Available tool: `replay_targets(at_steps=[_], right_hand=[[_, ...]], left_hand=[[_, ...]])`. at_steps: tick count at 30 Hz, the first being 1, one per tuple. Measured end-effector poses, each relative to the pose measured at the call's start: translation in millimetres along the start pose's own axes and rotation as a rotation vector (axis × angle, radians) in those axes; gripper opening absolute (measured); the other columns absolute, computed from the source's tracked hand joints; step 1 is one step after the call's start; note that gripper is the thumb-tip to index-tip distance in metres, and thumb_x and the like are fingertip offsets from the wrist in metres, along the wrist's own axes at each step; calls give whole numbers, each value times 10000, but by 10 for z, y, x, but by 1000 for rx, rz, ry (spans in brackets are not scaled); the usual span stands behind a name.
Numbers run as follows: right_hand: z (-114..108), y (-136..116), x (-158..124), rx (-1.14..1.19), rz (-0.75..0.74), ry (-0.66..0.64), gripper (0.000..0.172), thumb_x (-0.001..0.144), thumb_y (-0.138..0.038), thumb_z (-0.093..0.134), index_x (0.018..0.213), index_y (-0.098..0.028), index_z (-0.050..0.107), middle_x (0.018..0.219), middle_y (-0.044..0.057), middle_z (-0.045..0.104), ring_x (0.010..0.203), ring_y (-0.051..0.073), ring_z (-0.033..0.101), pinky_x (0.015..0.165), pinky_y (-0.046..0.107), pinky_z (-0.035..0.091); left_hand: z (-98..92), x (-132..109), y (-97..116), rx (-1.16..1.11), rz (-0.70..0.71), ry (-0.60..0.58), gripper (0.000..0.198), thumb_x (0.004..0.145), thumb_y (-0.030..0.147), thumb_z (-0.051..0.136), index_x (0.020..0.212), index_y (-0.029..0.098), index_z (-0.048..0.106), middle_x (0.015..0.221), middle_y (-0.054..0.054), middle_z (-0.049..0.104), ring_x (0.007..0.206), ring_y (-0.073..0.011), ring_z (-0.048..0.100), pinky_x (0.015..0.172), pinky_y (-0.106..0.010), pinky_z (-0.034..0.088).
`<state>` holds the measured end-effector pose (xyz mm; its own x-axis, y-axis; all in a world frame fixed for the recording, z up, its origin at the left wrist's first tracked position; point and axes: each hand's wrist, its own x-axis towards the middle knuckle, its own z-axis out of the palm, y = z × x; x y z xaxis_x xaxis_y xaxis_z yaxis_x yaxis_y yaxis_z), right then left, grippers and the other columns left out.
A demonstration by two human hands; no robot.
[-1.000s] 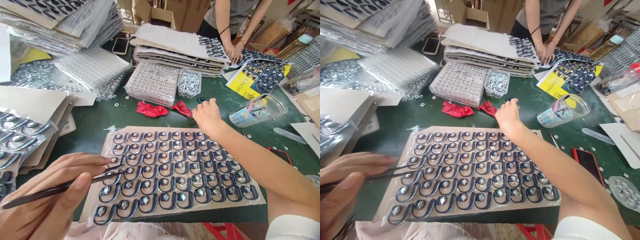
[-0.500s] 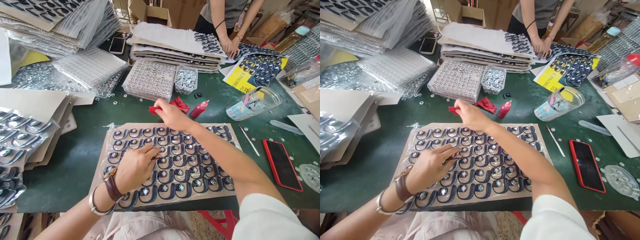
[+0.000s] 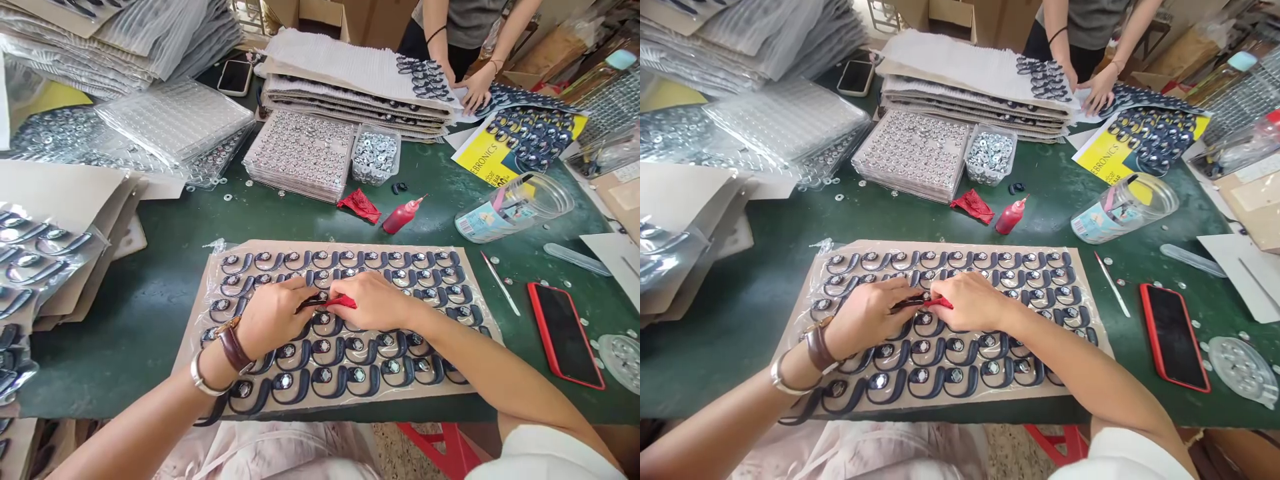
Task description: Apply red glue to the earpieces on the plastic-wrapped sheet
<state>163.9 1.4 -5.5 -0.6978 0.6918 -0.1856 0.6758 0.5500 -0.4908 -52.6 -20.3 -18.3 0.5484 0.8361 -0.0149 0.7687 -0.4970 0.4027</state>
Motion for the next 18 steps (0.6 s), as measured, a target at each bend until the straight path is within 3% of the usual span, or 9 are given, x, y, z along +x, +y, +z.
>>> replay_targets(at_steps=[8, 12, 14, 18], right_hand=[[-45, -46, 134, -266, 15, -14, 178, 868, -289, 520, 743, -199, 609, 659, 35, 698, 592, 191, 629, 503, 292, 188], [-169, -77, 128, -356, -9, -15, 131, 844, -221, 527, 751, -182, 611, 692, 39, 706, 599, 184, 623, 503, 296, 155], [-287, -75, 109, -367, 2, 51, 159, 875, -241, 513, 767, -178, 612, 706, 31, 703, 604, 172, 618, 509, 294, 165], [-522, -22, 296, -384, 88, 327, 297, 966, -404, 419, 913, -196, 625, 804, 21, 696, 671, 171, 627, 519, 286, 200]], left_hand=[[-3, 17, -17, -29, 13, -28, 204, 891, 270, 533, 1020, 229, 686, 789, -13, 640, 672, -129, 621, 583, -215, 417], [17, 23, -23, -36, 7, -35, 201, 891, 280, 541, 1028, 236, 682, 834, -7, 658, 708, -136, 643, 609, -221, 442], [17, 25, -15, -31, -6, -31, 204, 895, 297, 539, 1024, 235, 684, 839, -5, 661, 715, -143, 651, 617, -228, 454], [-15, 23, 18, -2, -29, -22, 216, 891, 289, 539, 1032, 214, 685, 863, -18, 665, 708, -162, 660, 606, -248, 467]])
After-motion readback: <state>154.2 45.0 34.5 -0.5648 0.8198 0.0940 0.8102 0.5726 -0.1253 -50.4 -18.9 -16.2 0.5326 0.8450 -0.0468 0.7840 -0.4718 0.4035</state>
